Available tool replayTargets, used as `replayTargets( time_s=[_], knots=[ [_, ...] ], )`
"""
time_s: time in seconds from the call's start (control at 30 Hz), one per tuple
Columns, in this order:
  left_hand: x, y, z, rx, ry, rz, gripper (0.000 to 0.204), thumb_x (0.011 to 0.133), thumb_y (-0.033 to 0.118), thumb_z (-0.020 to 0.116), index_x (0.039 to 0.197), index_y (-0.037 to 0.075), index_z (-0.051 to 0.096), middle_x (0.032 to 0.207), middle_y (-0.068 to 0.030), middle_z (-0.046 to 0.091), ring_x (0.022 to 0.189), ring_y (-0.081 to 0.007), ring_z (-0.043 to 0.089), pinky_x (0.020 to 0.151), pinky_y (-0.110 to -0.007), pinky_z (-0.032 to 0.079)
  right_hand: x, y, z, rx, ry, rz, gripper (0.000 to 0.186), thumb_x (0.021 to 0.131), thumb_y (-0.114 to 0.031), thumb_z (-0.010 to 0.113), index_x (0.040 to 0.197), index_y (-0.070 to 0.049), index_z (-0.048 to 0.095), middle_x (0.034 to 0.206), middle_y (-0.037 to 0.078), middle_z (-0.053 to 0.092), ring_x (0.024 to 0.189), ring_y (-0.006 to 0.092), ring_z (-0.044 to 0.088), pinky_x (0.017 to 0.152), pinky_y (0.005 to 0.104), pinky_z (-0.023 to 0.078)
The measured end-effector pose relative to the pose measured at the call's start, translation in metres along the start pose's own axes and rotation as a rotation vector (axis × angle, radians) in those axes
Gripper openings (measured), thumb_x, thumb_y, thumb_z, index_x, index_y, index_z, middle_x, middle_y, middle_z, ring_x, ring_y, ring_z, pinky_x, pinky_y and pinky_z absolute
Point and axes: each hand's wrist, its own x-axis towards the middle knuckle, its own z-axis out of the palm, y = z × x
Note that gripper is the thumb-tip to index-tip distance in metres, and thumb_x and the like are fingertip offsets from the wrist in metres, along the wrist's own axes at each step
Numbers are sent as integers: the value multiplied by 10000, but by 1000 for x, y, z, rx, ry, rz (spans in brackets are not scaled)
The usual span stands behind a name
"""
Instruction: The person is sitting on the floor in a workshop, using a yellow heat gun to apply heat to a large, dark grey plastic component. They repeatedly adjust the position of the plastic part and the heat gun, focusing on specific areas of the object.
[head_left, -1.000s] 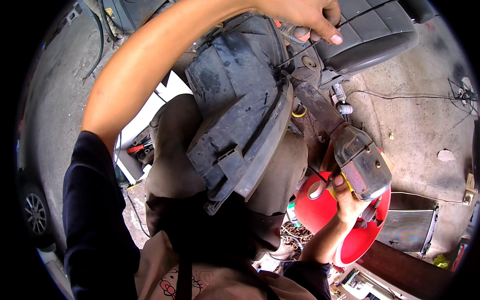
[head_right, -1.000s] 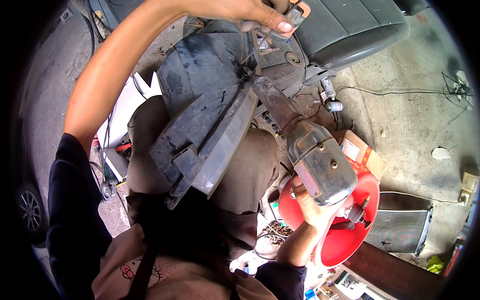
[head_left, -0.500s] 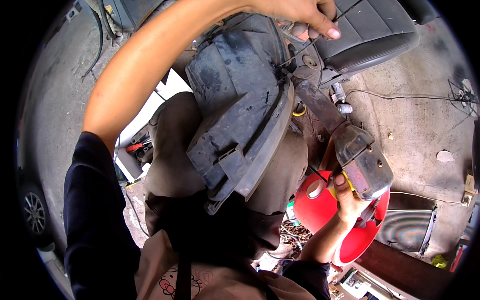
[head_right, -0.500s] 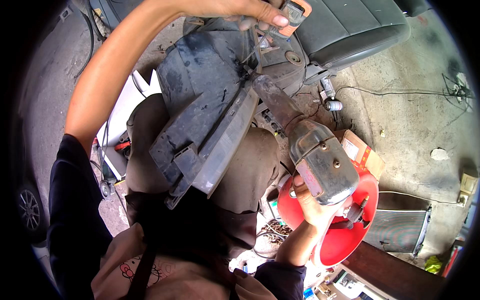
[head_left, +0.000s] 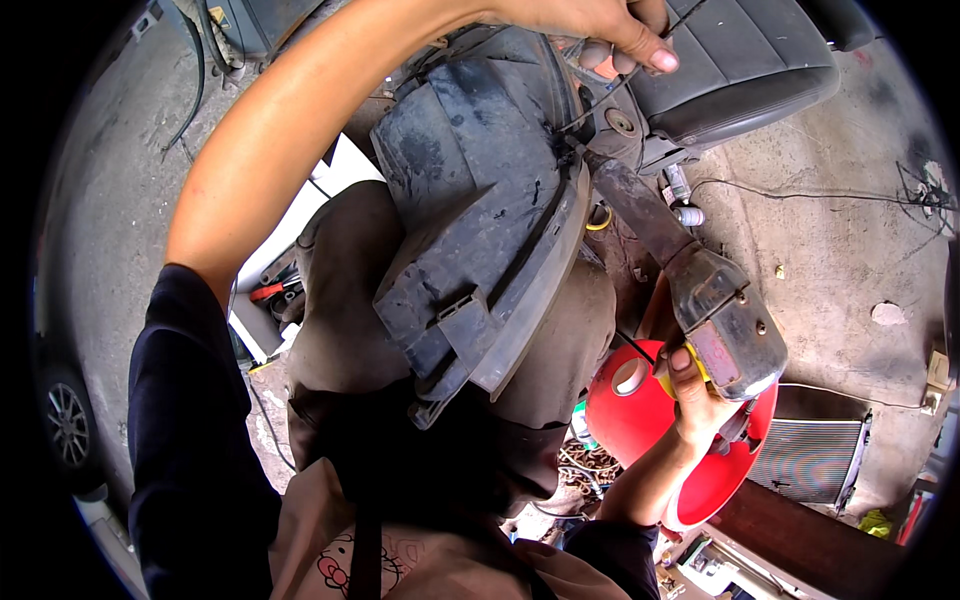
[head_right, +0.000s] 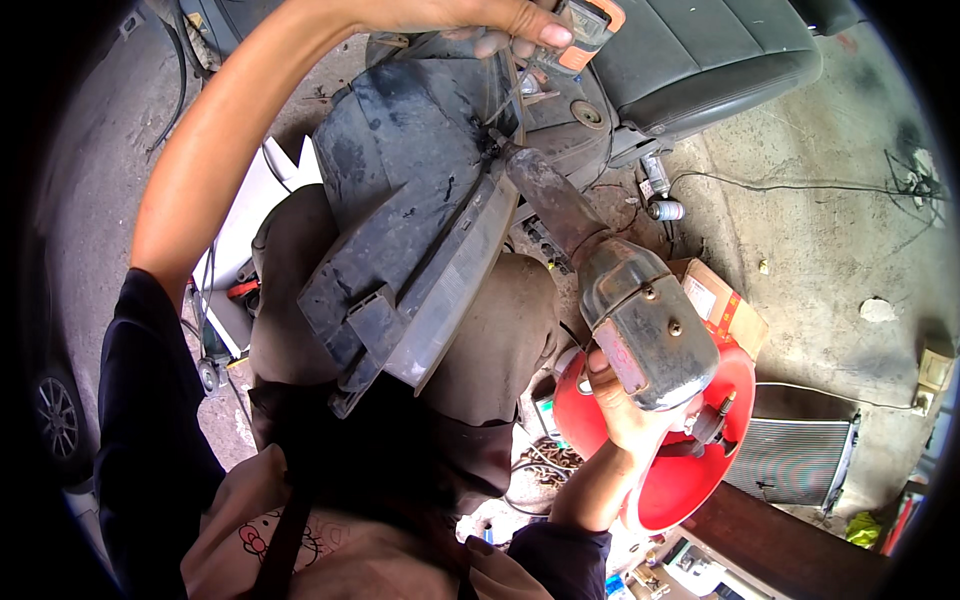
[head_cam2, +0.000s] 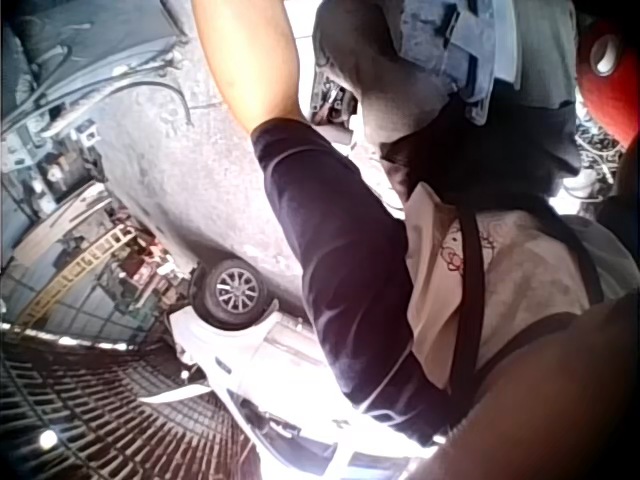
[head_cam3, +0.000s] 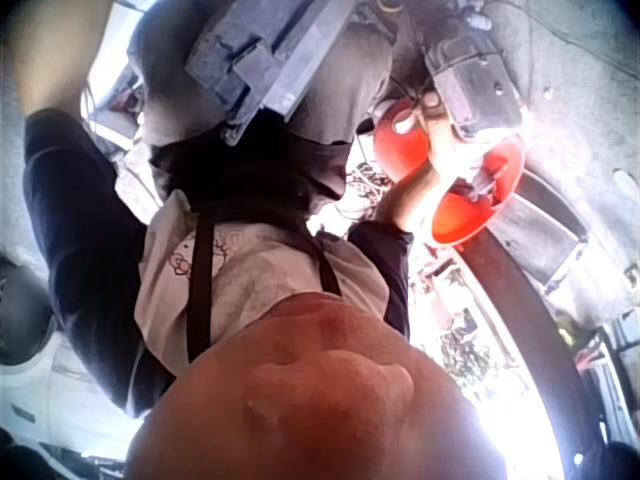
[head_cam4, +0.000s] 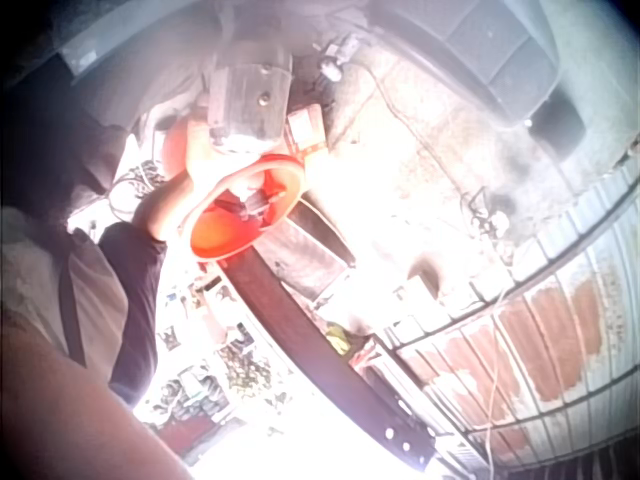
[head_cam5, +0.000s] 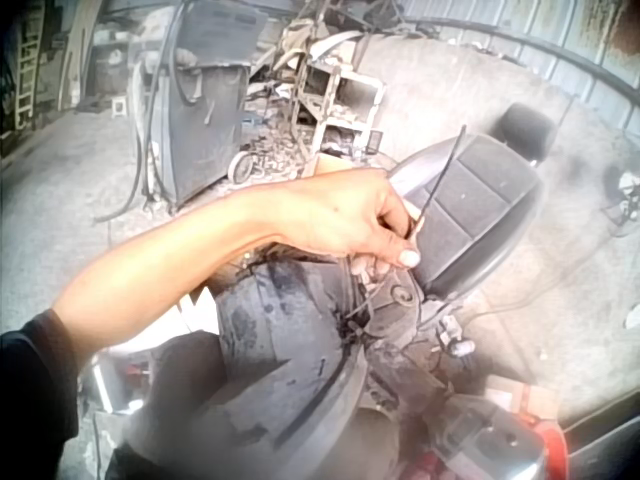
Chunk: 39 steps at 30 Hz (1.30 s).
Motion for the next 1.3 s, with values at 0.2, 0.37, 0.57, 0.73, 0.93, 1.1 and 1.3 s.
replayTargets(
  time_s=[0.2,0.37,0.57,0.73,0.93,1.1,1.3],
  knots=[
    [-2,0,2,-40,16,-70,262,930,185,726,790,-36,718,702,-28,672,614,-86,593,573,-258,466,-3,12,-14,-250,-12,19,753,731,-52,872,1382,-24,492,1231,97,640,1068,196,629,931,348,529],
    [-2,-6,2,-105,5,-77,244,942,190,717,830,-27,730,721,-40,703,629,-86,631,583,-251,495,-4,6,-9,-213,54,39,784,717,-136,914,1375,-17,504,1230,98,649,1079,186,627,943,335,521],
    [-5,-5,0,-99,22,-102,248,943,198,718,836,-26,731,734,-47,716,629,-91,642,577,-253,495,-4,1,-5,-188,72,72,781,715,-186,932,1358,-16,522,1225,95,651,1081,180,625,941,337,522],
    [-7,-6,0,-104,25,-118,261,941,217,722,834,-20,731,738,-44,719,630,-91,641,568,-254,487,-3,2,-6,-233,50,70,783,717,-166,921,1367,-16,512,1235,95,645,1083,180,623,939,337,522],
    [-10,-6,0,-79,42,-130,261,938,234,727,836,-6,732,749,-34,720,627,-83,629,545,-252,466,-4,5,-9,-218,49,82,796,712,-124,912,1381,-19,493,1249,98,637,1083,184,622,939,332,523],
    [-11,-8,0,-120,41,-159,245,936,228,729,852,-2,732,755,-32,721,614,-72,617,515,-239,439,-4,2,-7,-188,43,101,782,717,-107,905,1377,-20,496,1237,97,639,1075,182,621,934,332,524],
    [-13,-9,-1,-127,54,-169,244,932,223,735,852,-7,731,759,-33,722,609,-69,614,506,-234,433,-4,5,-13,-244,7,56,768,731,-82,887,1383,-21,485,1246,102,631,1081,177,616,917,335,528]
  ],
)
